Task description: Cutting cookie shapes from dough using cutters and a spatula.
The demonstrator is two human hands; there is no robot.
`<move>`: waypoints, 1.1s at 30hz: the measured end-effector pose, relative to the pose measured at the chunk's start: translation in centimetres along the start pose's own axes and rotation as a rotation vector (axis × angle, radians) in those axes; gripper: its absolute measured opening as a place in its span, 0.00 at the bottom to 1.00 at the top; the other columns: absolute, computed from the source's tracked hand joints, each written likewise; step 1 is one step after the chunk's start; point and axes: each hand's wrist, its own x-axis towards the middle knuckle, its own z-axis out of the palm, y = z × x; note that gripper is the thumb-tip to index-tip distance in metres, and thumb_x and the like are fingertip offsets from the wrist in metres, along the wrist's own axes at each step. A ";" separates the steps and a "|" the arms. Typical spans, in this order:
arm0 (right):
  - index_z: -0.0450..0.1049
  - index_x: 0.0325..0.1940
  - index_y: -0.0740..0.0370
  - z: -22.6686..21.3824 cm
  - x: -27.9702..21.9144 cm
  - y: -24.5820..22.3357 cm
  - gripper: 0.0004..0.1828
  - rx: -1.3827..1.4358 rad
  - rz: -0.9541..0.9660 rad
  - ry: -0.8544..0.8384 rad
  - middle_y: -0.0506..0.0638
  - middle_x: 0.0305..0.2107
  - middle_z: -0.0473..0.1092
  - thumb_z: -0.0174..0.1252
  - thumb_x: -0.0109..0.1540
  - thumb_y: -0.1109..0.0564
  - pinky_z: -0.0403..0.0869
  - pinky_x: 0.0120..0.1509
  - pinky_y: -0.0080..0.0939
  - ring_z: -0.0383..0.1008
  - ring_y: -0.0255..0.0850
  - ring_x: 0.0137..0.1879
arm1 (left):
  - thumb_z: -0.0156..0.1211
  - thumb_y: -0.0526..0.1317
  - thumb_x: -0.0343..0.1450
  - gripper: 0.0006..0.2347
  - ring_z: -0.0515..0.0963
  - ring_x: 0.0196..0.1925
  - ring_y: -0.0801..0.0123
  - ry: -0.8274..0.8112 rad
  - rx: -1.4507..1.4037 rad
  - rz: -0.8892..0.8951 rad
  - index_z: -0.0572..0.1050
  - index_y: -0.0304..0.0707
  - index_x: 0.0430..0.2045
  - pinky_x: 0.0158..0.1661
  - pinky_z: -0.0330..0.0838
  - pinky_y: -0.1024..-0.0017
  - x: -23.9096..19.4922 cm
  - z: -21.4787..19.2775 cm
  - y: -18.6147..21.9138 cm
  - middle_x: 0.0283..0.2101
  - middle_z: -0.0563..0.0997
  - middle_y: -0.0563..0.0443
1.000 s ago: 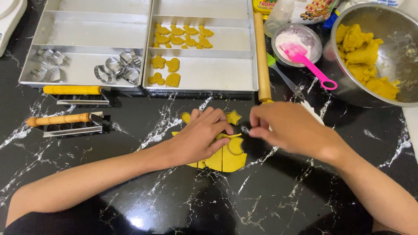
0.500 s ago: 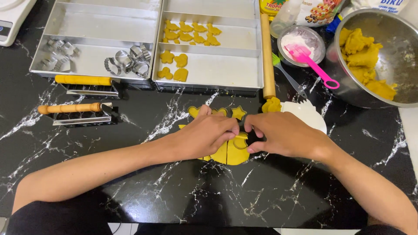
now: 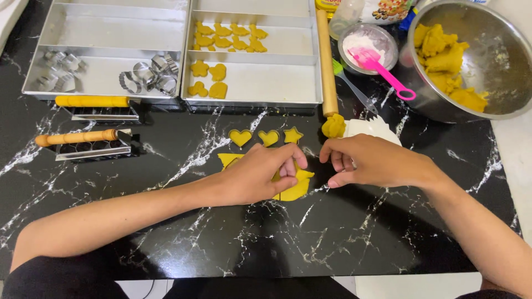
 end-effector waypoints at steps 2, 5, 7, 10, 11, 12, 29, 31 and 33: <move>0.76 0.51 0.55 0.0 -0.2 0.2 0.28 -0.008 -0.009 -0.003 0.46 0.26 0.74 0.72 0.50 0.44 0.73 0.39 0.40 0.75 0.39 0.34 | 0.63 0.36 0.70 0.12 0.84 0.35 0.68 -0.008 -0.046 0.014 0.72 0.38 0.46 0.38 0.75 0.72 0.0 0.5 0.0 0.31 0.82 0.52; 0.76 0.51 0.56 0.0 -0.2 1.1 0.27 0.042 -0.074 -0.026 0.45 0.26 0.75 0.70 0.51 0.44 0.74 0.40 0.38 0.75 0.37 0.34 | 0.63 0.35 0.70 0.12 0.83 0.34 0.69 -0.020 -0.113 0.036 0.72 0.37 0.46 0.38 0.76 0.72 0.4 1.0 -0.1 0.31 0.82 0.51; 0.76 0.51 0.56 0.1 -0.1 1.5 0.27 0.104 -0.128 -0.048 0.46 0.26 0.75 0.70 0.52 0.44 0.74 0.40 0.38 0.75 0.36 0.34 | 0.63 0.35 0.70 0.12 0.82 0.34 0.70 -0.029 -0.137 0.041 0.72 0.36 0.45 0.38 0.76 0.72 0.7 1.4 -0.3 0.31 0.81 0.50; 0.77 0.50 0.57 0.4 0.1 1.9 0.25 0.184 -0.150 -0.106 0.45 0.25 0.75 0.70 0.52 0.45 0.73 0.40 0.36 0.74 0.34 0.32 | 0.63 0.35 0.70 0.12 0.82 0.36 0.71 -0.052 -0.217 0.051 0.72 0.35 0.45 0.40 0.76 0.72 1.0 1.8 -0.4 0.32 0.82 0.51; 0.78 0.49 0.58 0.7 0.2 2.2 0.24 0.254 -0.165 -0.134 0.44 0.25 0.74 0.70 0.53 0.46 0.72 0.39 0.35 0.72 0.32 0.33 | 0.64 0.36 0.70 0.12 0.82 0.37 0.72 -0.063 -0.236 0.056 0.72 0.34 0.45 0.41 0.77 0.72 1.0 1.8 -0.3 0.33 0.82 0.51; 0.78 0.48 0.58 0.9 0.4 2.5 0.22 0.324 -0.179 -0.162 0.43 0.25 0.74 0.70 0.54 0.47 0.71 0.38 0.34 0.70 0.30 0.33 | 0.64 0.36 0.70 0.12 0.83 0.38 0.72 -0.073 -0.255 0.060 0.72 0.34 0.45 0.42 0.77 0.72 0.9 1.8 -0.2 0.33 0.82 0.51; 0.79 0.37 0.61 -0.2 0.5 3.7 0.16 0.432 -0.098 0.054 0.41 0.25 0.68 0.71 0.54 0.48 0.65 0.36 0.35 0.65 0.30 0.33 | 0.63 0.33 0.73 0.08 0.81 0.39 0.79 0.188 -0.184 0.325 0.75 0.35 0.44 0.40 0.75 0.77 5.4 -1.2 0.9 0.37 0.82 0.57; 0.81 0.40 0.60 -1.6 0.2 3.8 0.17 0.420 -0.143 0.133 0.40 0.29 0.71 0.71 0.53 0.49 0.68 0.38 0.35 0.69 0.29 0.35 | 0.63 0.33 0.73 0.08 0.81 0.39 0.81 0.210 -0.164 0.322 0.75 0.35 0.44 0.39 0.74 0.78 6.4 -1.5 1.1 0.37 0.83 0.59; 0.81 0.41 0.61 -2.9 -0.1 4.6 0.16 0.206 -0.175 0.277 0.43 0.31 0.75 0.69 0.57 0.48 0.70 0.44 0.36 0.73 0.31 0.40 | 0.63 0.34 0.73 0.07 0.79 0.38 0.83 0.272 -0.154 0.276 0.76 0.36 0.42 0.34 0.72 0.80 7.5 -1.7 1.1 0.36 0.82 0.61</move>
